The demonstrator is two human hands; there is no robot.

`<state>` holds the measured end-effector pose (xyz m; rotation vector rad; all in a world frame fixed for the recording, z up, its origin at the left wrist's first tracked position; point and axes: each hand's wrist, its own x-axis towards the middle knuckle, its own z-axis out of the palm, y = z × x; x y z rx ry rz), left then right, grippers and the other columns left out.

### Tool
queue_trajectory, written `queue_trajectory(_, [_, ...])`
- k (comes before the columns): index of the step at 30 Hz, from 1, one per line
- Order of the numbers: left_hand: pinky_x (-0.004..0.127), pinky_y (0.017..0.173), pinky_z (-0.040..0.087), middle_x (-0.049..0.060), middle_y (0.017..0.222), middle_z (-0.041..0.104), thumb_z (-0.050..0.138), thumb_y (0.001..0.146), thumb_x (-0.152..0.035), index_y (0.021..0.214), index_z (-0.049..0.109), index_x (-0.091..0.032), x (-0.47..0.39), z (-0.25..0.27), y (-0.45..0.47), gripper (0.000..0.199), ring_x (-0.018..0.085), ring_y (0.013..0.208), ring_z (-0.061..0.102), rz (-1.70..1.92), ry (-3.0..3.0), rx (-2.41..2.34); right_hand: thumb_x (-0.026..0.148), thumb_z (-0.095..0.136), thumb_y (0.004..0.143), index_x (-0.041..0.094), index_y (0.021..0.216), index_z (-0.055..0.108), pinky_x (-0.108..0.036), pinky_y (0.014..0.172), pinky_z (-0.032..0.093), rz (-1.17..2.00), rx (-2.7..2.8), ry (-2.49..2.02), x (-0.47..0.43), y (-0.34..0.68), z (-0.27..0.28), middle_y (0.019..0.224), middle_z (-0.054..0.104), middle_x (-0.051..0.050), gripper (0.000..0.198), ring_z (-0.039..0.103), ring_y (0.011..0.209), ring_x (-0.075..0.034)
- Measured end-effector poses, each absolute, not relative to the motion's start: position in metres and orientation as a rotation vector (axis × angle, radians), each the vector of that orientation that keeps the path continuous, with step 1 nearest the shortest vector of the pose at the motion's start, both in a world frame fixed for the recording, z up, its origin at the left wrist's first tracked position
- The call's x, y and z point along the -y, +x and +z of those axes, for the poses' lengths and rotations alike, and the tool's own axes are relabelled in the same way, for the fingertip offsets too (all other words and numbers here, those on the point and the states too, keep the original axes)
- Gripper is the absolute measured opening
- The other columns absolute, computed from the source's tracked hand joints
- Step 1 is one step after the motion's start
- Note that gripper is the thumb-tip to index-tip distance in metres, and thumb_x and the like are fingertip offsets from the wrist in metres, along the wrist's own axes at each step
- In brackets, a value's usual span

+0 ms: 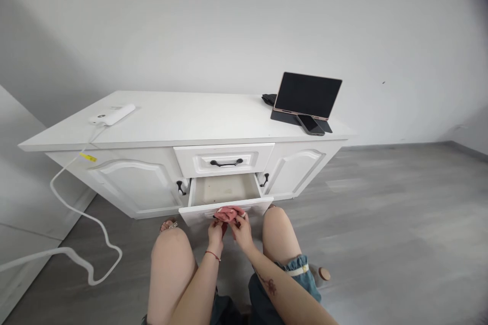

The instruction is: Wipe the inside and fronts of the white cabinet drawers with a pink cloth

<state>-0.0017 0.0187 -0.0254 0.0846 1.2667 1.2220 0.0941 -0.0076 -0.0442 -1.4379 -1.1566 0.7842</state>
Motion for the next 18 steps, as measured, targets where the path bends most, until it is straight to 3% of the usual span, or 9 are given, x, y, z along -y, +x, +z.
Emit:
queue_trajectory(5, [0.022, 0.07, 0.054, -0.002, 0.057, 0.06, 0.057, 0.084, 0.002, 0.06, 0.051, -0.018, -0.013, -0.019, -0.003, 0.032, 0.008, 0.053, 0.061, 1.186, 0.062, -1.261, 0.021, 0.053, 0.072, 0.019, 0.102, 0.072, -0.04, 0.091, 0.049, 0.703, 1.062, -1.47, 0.005, 0.107, -0.061, 0.112, 0.059, -0.011, 0.036, 0.059, 0.099, -0.024])
queue_trajectory(10, [0.029, 0.085, 0.055, 0.003, 0.07, 0.068, 0.056, 0.086, 0.0, 0.066, 0.055, -0.018, -0.01, -0.011, -0.01, 0.026, 0.012, 0.066, 0.069, 1.147, 0.058, -1.233, 0.022, 0.048, 0.072, 0.019, 0.11, 0.059, -0.042, 0.093, 0.045, 0.478, 0.797, -1.695, 0.002, 0.13, -0.078, 0.106, 0.058, -0.01, 0.04, 0.055, 0.102, -0.026])
queue_trajectory(18, [0.03, 0.094, 0.052, 0.005, 0.078, 0.071, 0.048, 0.088, -0.003, 0.075, 0.059, -0.019, -0.009, -0.006, -0.021, 0.023, 0.013, 0.071, 0.07, 1.147, 0.056, -1.237, 0.026, 0.047, 0.073, 0.017, 0.12, 0.054, -0.043, 0.101, 0.041, 0.496, 0.9, -1.615, 0.0, 0.108, -0.089, 0.123, 0.057, -0.016, 0.048, 0.053, 0.118, -0.029])
